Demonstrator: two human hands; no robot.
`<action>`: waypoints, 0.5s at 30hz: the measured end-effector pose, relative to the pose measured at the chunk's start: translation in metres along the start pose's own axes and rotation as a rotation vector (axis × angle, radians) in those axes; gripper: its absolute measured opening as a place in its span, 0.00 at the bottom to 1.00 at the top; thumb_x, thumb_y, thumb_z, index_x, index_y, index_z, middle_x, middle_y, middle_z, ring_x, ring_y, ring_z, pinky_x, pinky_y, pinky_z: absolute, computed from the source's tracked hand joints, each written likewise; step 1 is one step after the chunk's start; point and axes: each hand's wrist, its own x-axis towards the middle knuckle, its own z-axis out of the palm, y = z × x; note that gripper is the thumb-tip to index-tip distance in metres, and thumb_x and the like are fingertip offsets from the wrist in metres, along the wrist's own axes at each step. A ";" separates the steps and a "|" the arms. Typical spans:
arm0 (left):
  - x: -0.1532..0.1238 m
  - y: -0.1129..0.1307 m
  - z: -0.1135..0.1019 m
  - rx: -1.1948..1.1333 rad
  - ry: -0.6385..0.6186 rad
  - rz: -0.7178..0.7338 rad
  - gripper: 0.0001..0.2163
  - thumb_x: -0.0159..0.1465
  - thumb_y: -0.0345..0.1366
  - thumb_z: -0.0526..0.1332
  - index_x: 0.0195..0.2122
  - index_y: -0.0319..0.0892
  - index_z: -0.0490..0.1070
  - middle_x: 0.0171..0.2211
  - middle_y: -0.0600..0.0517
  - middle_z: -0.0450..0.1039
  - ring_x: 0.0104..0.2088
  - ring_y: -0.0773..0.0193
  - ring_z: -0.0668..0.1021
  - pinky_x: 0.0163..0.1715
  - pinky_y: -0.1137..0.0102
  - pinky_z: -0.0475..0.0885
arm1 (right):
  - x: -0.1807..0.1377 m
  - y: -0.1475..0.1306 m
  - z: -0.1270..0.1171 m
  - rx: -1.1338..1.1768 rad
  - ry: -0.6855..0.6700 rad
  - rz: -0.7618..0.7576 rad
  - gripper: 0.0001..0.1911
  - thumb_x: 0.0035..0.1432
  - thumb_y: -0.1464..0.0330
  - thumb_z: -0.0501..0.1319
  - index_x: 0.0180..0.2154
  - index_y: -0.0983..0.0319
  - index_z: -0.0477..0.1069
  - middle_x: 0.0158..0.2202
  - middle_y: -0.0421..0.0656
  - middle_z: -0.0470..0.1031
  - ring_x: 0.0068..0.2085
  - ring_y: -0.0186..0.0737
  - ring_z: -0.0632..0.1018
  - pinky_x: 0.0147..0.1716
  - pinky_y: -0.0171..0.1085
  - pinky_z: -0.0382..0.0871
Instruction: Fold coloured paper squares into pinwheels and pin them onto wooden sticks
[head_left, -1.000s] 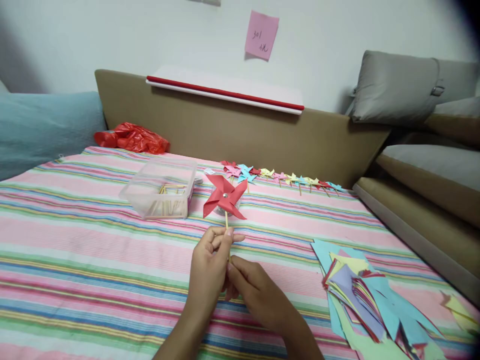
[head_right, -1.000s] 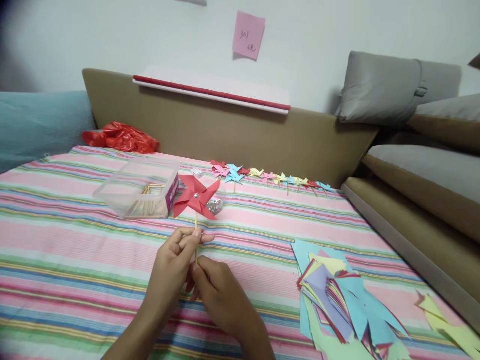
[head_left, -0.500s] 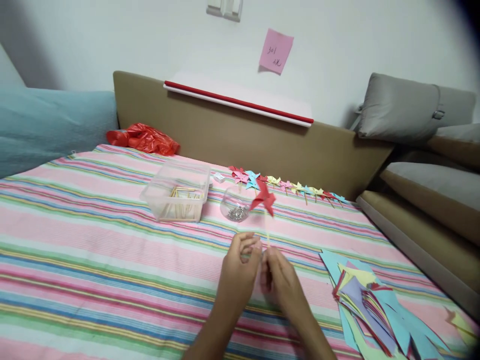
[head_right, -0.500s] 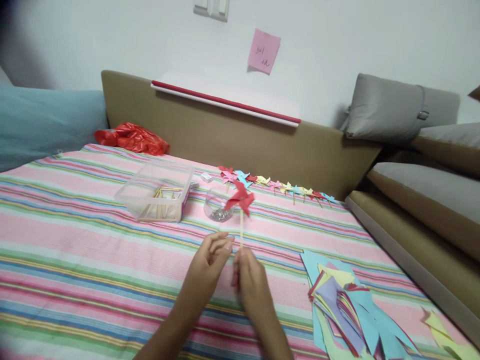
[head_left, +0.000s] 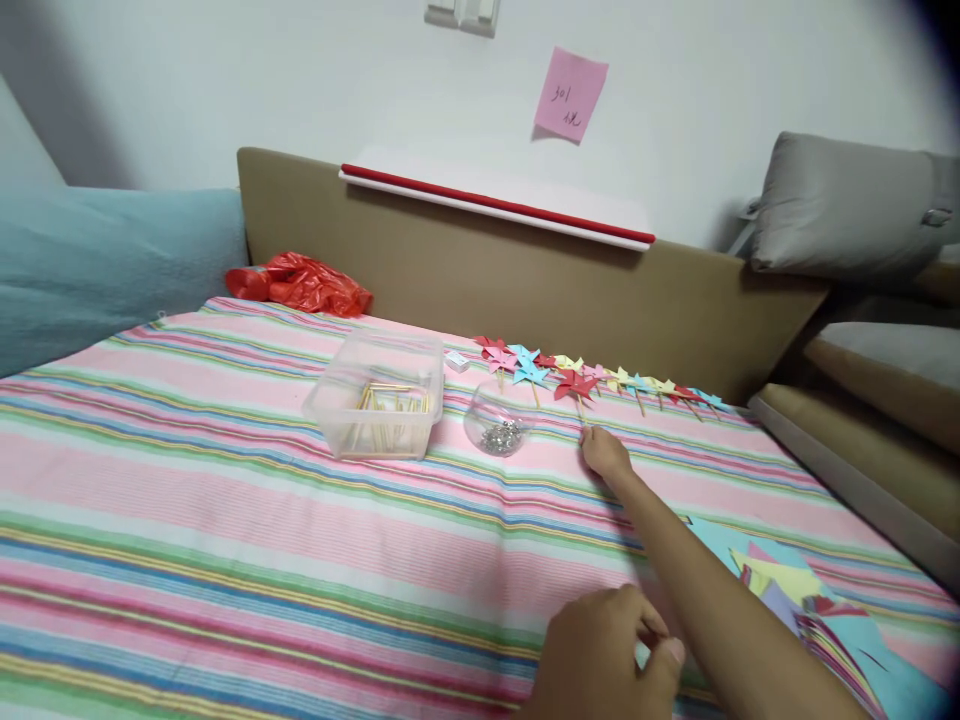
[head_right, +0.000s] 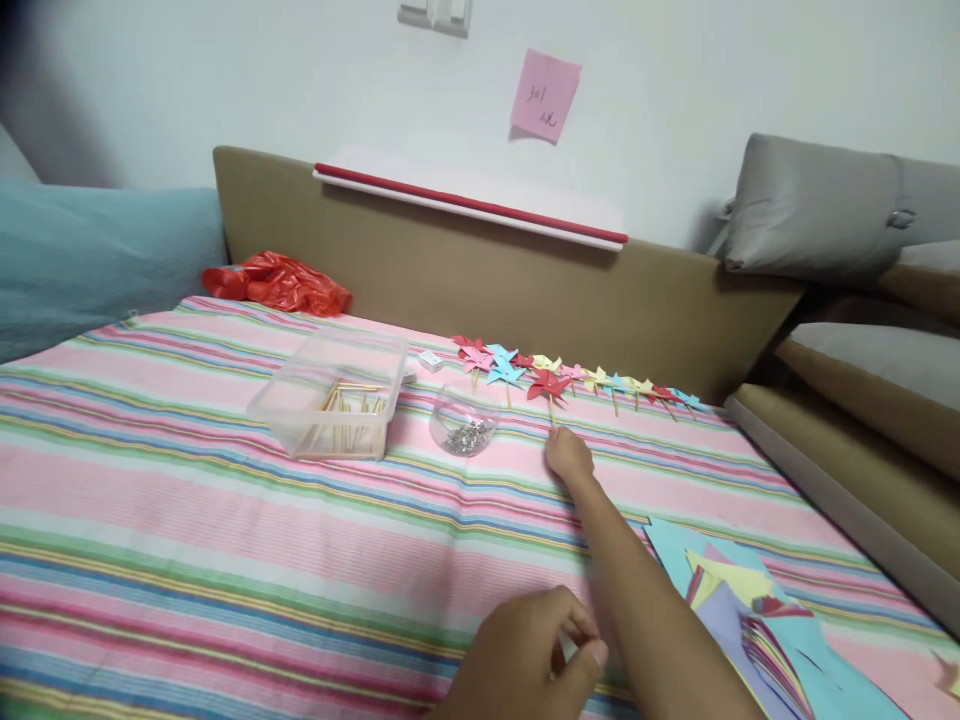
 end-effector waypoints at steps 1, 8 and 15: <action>0.000 0.000 0.000 0.022 -0.023 -0.014 0.08 0.61 0.38 0.61 0.39 0.45 0.77 0.37 0.51 0.81 0.34 0.58 0.79 0.37 0.65 0.70 | 0.006 -0.002 0.000 -0.023 -0.036 0.012 0.17 0.68 0.61 0.61 0.54 0.61 0.71 0.55 0.48 0.74 0.50 0.45 0.78 0.49 0.49 0.76; 0.002 0.000 -0.002 0.150 -0.175 -0.056 0.15 0.62 0.42 0.59 0.46 0.46 0.79 0.44 0.47 0.82 0.44 0.51 0.80 0.44 0.60 0.73 | 0.025 -0.004 -0.006 -0.082 -0.212 0.072 0.17 0.68 0.61 0.61 0.54 0.62 0.71 0.54 0.48 0.74 0.48 0.44 0.79 0.47 0.47 0.77; 0.000 0.005 -0.004 0.238 -0.319 -0.035 0.17 0.62 0.41 0.60 0.48 0.41 0.81 0.47 0.42 0.82 0.47 0.45 0.82 0.48 0.57 0.74 | 0.030 -0.003 -0.004 -0.101 -0.162 0.042 0.18 0.68 0.61 0.62 0.55 0.62 0.70 0.53 0.48 0.74 0.48 0.44 0.79 0.46 0.47 0.77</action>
